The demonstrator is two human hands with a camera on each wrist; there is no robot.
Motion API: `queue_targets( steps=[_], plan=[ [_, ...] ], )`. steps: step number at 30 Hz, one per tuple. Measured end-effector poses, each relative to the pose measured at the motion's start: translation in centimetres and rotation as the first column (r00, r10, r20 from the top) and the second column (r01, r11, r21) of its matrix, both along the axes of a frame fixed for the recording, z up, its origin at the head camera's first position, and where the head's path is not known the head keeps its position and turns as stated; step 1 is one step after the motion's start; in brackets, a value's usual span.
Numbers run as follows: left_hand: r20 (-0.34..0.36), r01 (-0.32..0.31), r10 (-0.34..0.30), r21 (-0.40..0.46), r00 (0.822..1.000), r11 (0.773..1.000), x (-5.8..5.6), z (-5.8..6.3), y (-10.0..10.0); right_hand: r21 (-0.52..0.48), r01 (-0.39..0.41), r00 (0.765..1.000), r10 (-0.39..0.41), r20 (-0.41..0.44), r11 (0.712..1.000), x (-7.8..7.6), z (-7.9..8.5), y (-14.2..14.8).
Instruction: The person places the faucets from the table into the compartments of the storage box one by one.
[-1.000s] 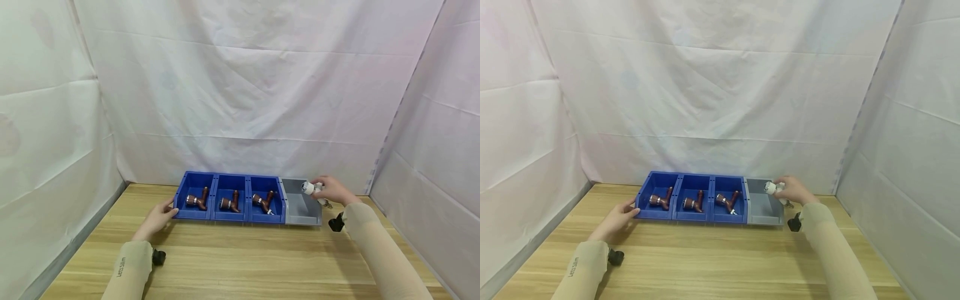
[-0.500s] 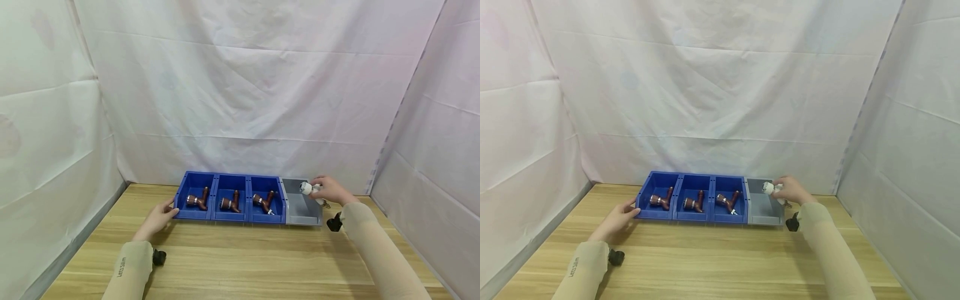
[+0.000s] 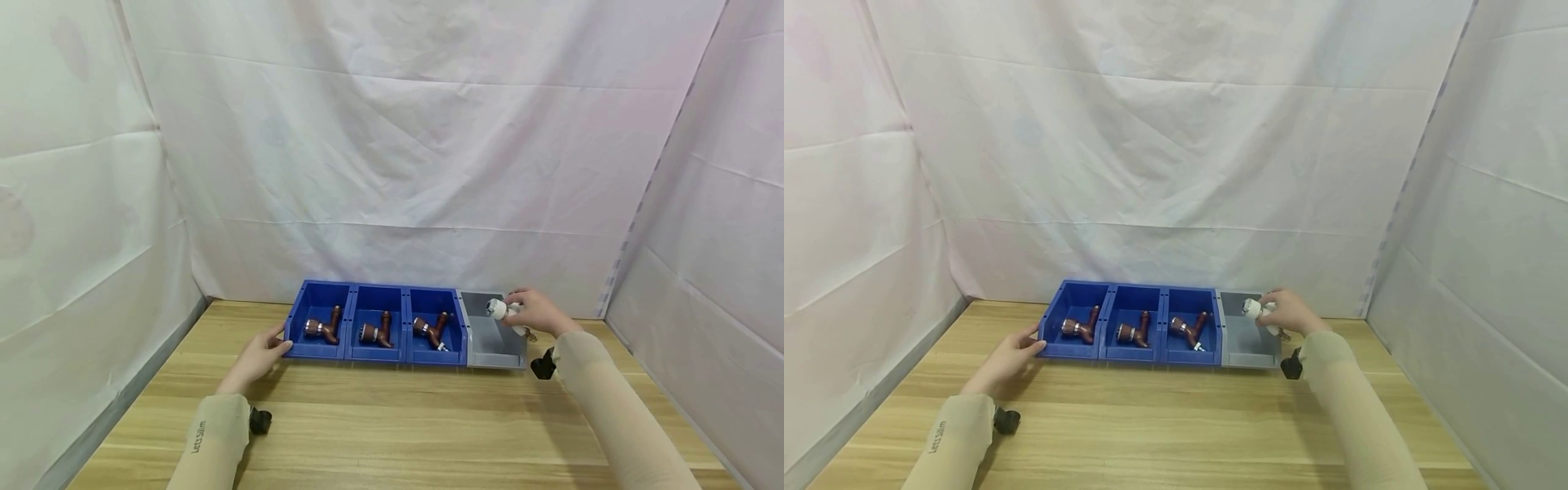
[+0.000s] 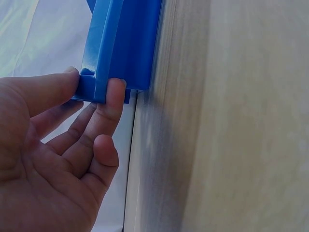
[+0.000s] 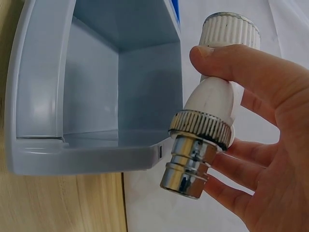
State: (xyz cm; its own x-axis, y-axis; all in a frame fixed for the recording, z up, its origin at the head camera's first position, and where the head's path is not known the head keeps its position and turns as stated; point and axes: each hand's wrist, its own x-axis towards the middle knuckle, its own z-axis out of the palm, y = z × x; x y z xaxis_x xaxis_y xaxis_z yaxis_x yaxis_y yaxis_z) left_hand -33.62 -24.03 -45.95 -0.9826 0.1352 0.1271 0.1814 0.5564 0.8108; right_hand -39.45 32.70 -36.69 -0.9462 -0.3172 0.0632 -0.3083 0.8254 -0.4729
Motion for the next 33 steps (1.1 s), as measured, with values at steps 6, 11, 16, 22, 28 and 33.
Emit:
queue_targets(
  steps=[6, 11, 16, 22, 28, 33],
  plan=[
    [-0.004, 0.000, 0.000, -0.008, 1.000, 1.000, 0.01, 0.01, -0.04, -0.003, -0.004, 1.000, 0.004, 0.003, 1.000, 0.00, 0.04, -0.31],
    [-0.007, -0.002, 0.002, -0.024, 1.000, 1.000, 0.03, 0.05, -0.03, 0.000, 0.001, 1.000, -0.001, -0.006, 1.000, 0.08, -0.01, -0.56],
    [-0.001, -0.004, 0.004, -0.034, 1.000, 0.999, 0.10, 0.06, -0.03, -0.003, 0.001, 1.000, -0.001, -0.002, 1.000, 0.18, 0.00, -0.74],
    [0.007, -0.001, 0.001, -0.012, 1.000, 1.000, 0.09, 0.12, -0.05, -0.008, 0.014, 1.000, -0.014, 0.016, 1.000, 0.09, 0.02, -0.92],
    [0.002, 0.004, -0.004, -0.018, 1.000, 1.000, 0.17, 0.16, -0.06, 0.001, 0.016, 1.000, -0.016, 0.022, 1.000, -0.11, -0.21, -1.04],
    [-0.011, -0.002, 0.001, -0.040, 1.000, 0.999, 0.19, 0.10, -0.05, 0.004, 0.010, 1.000, -0.010, 0.016, 1.000, -0.14, -0.40, -1.04]
  ],
)
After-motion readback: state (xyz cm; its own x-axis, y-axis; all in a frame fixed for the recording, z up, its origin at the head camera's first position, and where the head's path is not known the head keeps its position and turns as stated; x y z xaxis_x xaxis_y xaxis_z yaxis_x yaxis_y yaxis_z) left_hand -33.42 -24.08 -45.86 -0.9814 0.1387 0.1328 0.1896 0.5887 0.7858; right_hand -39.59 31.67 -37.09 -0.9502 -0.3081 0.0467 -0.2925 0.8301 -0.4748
